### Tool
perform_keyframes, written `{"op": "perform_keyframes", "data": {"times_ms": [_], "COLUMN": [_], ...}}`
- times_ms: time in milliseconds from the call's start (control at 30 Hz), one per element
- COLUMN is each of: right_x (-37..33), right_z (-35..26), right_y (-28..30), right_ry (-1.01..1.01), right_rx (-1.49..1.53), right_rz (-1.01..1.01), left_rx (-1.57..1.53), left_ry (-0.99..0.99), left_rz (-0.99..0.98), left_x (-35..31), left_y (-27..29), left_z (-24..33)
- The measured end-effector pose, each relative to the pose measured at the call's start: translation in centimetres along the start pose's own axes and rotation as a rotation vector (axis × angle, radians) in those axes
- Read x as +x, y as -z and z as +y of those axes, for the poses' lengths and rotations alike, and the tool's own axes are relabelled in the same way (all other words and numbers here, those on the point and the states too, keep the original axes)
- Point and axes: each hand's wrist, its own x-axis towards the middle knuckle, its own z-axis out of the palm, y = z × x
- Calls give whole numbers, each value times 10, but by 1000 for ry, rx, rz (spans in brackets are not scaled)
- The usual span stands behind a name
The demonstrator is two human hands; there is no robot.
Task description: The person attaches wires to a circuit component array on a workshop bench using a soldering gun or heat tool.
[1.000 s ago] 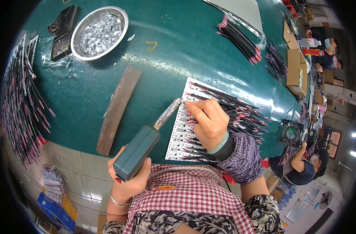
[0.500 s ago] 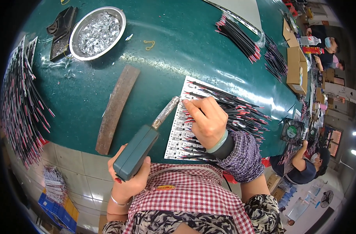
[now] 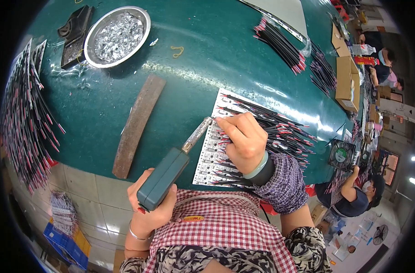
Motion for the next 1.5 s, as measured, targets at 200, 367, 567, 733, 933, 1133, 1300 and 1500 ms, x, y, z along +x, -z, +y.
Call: {"op": "perform_keyframes", "data": {"times_ms": [200,367,567,733,933,1133,1300,1500], "right_x": [1,0,0,0,1,1,2,-7], "right_z": [0,1,1,3,1,1,-3,-34], "right_y": [-2,-2,-2,-3,-2,-1,8,24], "right_ry": [31,33,38,44,45,60,72,-84], "right_rx": [-25,-30,-14,2,-6,-55,-32,-28], "right_rz": [5,13,17,20,25,17,39,21], "left_rx": [65,89,58,28,64,51,12,-205], "left_ry": [16,-58,-54,24,46,-43,16,201], "left_rz": [-33,9,29,-8,-48,98,127,220], "left_x": [-1,-9,-9,-8,-10,-26,-29,-31], "left_y": [3,2,1,0,3,1,4,0], "left_z": [1,-11,-8,-5,-4,-22,-12,-2]}}
